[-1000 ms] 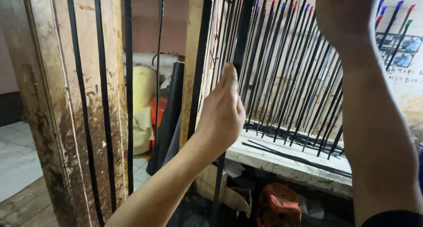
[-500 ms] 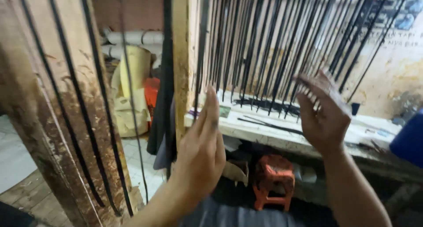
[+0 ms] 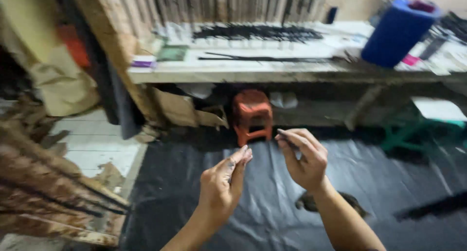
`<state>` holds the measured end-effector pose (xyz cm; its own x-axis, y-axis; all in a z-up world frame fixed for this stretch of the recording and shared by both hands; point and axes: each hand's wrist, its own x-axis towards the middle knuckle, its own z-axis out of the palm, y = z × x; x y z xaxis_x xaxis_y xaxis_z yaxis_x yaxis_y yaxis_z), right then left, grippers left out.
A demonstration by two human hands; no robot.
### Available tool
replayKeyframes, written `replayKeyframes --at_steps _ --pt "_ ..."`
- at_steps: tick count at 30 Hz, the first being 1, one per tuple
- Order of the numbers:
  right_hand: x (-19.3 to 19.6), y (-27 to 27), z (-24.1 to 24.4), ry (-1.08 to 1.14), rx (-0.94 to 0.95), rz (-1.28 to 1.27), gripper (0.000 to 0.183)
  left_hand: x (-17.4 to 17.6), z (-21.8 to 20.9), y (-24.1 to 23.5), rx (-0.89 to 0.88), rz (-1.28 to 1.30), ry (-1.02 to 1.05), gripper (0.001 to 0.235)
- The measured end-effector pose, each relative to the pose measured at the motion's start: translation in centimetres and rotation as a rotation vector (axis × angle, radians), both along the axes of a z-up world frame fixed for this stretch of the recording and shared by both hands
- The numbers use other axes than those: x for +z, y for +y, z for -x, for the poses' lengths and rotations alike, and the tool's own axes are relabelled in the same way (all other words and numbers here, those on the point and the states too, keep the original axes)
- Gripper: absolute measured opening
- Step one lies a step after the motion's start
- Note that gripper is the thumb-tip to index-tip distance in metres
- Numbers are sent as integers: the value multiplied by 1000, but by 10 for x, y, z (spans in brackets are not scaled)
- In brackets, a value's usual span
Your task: Sanding the edges of thin leather strips using a small piece of sandpaper at a finishing station.
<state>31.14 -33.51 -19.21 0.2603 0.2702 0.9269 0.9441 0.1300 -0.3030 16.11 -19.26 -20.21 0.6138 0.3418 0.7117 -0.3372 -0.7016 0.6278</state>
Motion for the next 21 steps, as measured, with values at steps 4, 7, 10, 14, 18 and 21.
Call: replayKeyframes --at_steps 4,7,10,14,18,21 --pt "-37 -79 -41 88 -85 46 10 -23 -68 -63 -88 49 59 22" --pt "-57 -126 -66 178 -143 -5 3 -28 -113 -98 -161 102 41 10" --pt "-70 -160 -84 281 -266 37 9 -37 -147 -122 -206 148 87 8" --pt "-85 -181 -119 321 -308 32 18 -45 -196 -145 -297 224 125 20" --pt "-93 -176 -164 347 -301 66 28 -65 -264 -149 -378 420 211 23" --pt "-87 -153 -202 178 -340 32 19 -88 -320 -146 -482 583 212 25"
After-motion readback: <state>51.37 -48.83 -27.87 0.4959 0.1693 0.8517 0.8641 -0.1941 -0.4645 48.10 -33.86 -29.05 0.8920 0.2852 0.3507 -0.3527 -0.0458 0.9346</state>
